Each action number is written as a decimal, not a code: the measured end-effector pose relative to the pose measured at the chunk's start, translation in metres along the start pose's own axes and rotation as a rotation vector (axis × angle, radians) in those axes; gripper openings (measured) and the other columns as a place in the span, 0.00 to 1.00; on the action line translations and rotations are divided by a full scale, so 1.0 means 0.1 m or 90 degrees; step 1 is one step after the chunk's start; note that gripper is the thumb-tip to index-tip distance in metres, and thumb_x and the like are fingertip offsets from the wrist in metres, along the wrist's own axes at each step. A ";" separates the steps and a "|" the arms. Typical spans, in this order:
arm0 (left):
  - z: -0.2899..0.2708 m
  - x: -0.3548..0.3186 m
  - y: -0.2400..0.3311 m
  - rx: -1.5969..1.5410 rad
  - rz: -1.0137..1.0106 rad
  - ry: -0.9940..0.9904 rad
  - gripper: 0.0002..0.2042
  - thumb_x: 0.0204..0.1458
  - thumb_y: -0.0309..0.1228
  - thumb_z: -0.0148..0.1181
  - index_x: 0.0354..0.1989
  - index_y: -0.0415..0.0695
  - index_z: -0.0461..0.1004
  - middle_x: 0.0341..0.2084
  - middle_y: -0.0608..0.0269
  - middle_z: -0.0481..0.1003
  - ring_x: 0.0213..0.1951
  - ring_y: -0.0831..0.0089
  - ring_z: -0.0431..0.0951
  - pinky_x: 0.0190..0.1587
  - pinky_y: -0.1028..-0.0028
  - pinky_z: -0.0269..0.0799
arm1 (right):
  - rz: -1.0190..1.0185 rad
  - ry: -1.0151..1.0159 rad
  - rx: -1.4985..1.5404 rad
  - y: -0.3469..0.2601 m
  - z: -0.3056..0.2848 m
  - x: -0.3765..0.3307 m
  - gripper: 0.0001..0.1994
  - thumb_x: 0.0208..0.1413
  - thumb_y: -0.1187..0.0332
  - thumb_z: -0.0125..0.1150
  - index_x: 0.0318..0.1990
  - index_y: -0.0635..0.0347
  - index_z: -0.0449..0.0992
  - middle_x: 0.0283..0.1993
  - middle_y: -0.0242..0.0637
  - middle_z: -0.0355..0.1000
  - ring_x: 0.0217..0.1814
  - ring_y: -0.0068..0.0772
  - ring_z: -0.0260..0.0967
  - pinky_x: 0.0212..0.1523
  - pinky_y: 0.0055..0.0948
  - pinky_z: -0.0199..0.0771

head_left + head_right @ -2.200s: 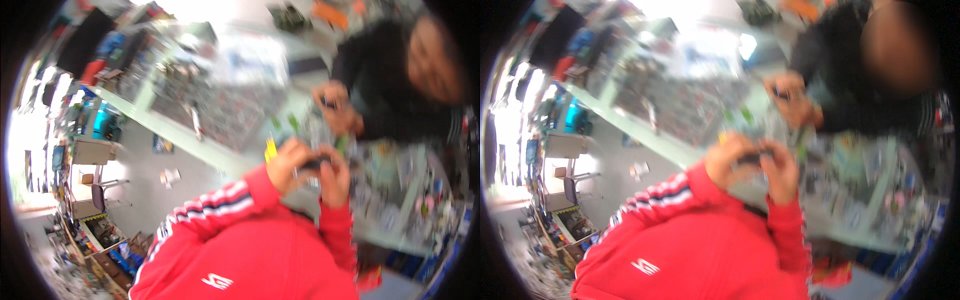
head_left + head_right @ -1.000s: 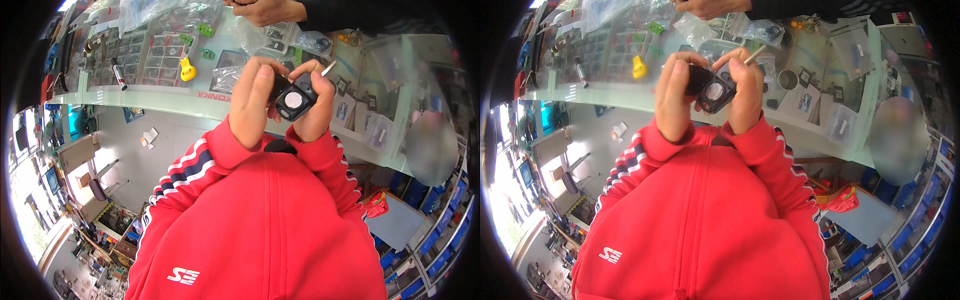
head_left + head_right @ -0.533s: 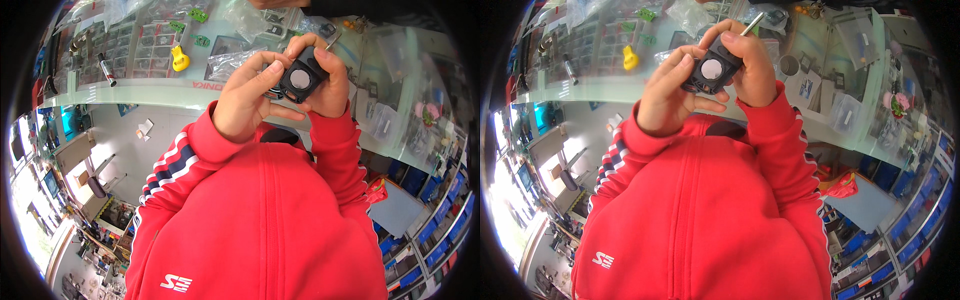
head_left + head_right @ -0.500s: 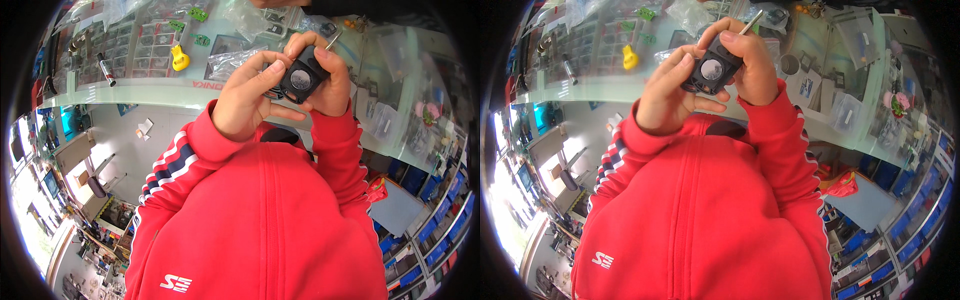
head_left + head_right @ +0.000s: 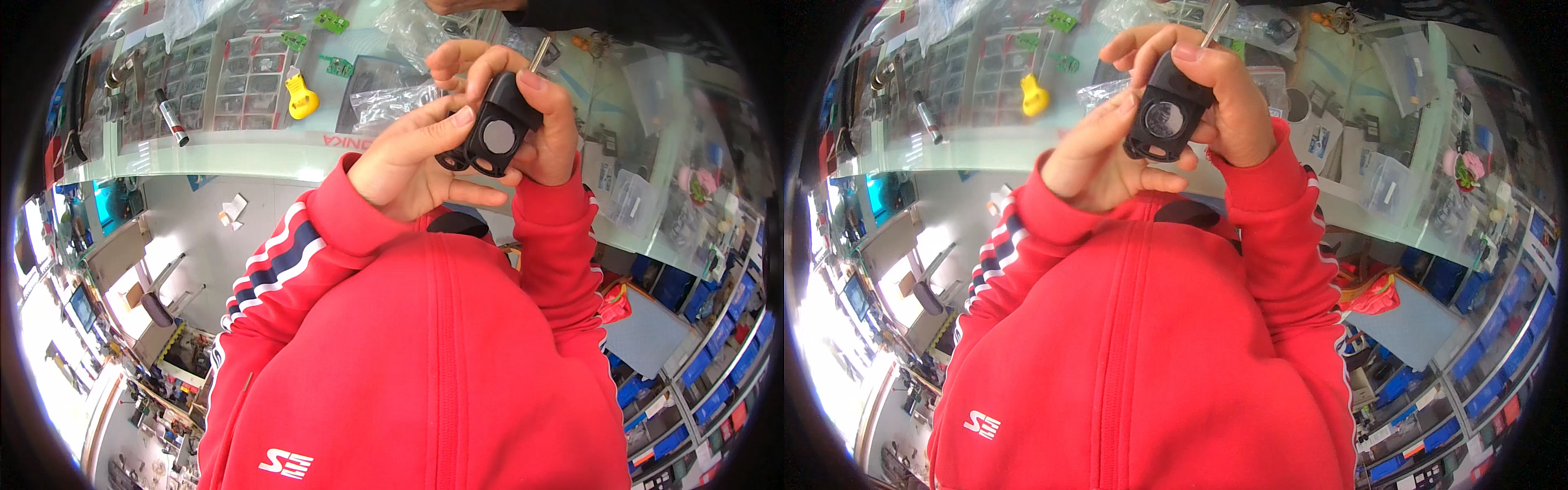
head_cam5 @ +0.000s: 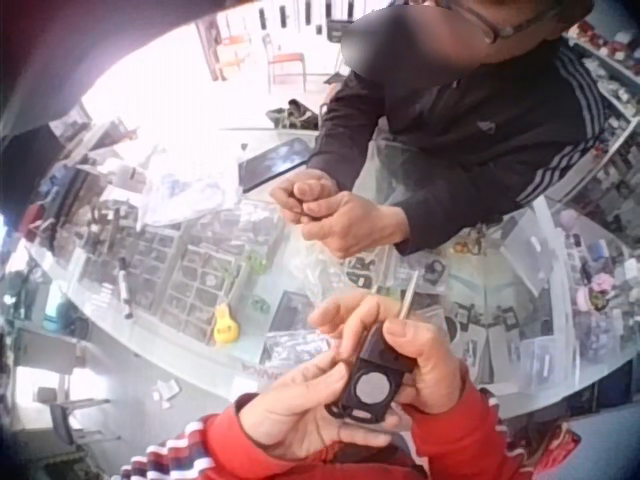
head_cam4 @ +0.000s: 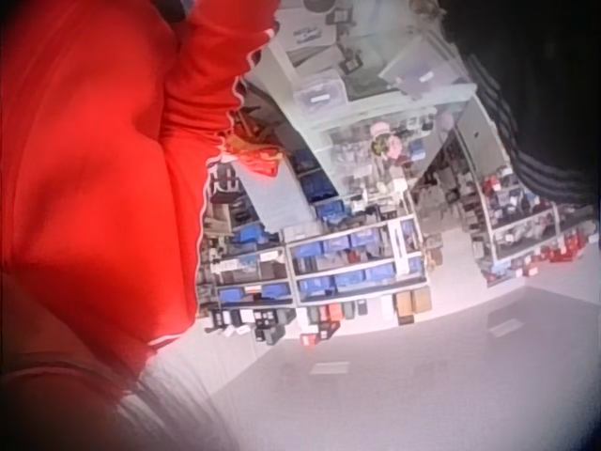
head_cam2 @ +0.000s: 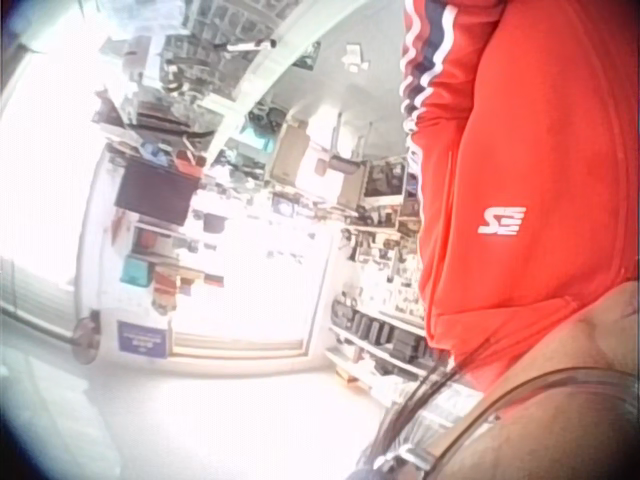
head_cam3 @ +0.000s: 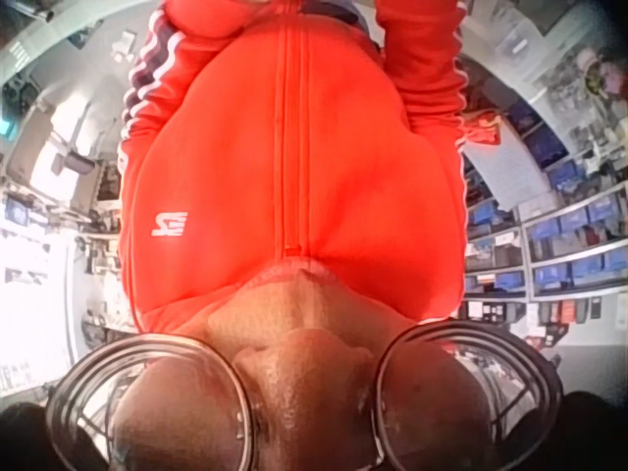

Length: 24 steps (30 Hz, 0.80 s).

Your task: The person unpacks a car key fob from a plastic bag and removes the key blade. They open the fob casing, insert a green circuit board, and close the casing. The person then handles several other packaged key fobs and components on the counter.

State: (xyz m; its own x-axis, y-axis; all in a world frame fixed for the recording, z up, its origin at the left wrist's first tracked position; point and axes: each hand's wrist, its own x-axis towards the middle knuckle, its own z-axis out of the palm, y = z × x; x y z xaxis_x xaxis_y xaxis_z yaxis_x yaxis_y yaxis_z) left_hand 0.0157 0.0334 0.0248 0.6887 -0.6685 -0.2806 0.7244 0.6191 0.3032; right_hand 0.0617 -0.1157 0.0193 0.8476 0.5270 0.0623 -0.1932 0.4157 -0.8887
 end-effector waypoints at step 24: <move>0.08 -0.06 0.04 0.251 0.299 0.222 0.19 0.45 0.20 0.57 0.46 0.34 0.61 0.40 0.54 0.67 0.41 0.68 0.71 0.34 0.73 0.77 | -0.006 0.115 0.072 0.13 0.05 -0.08 0.25 0.60 0.51 0.34 0.48 0.68 0.65 0.46 0.41 0.67 0.46 0.27 0.65 0.46 0.26 0.63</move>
State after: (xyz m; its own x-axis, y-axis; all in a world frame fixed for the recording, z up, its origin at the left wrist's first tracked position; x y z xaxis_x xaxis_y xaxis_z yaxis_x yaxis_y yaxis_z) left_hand 0.0140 0.0368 0.0348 0.9432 -0.1551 -0.2940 0.3284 0.5705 0.7528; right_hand 0.0499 -0.1105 0.0096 0.9226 0.3853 -0.0216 -0.2308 0.5061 -0.8310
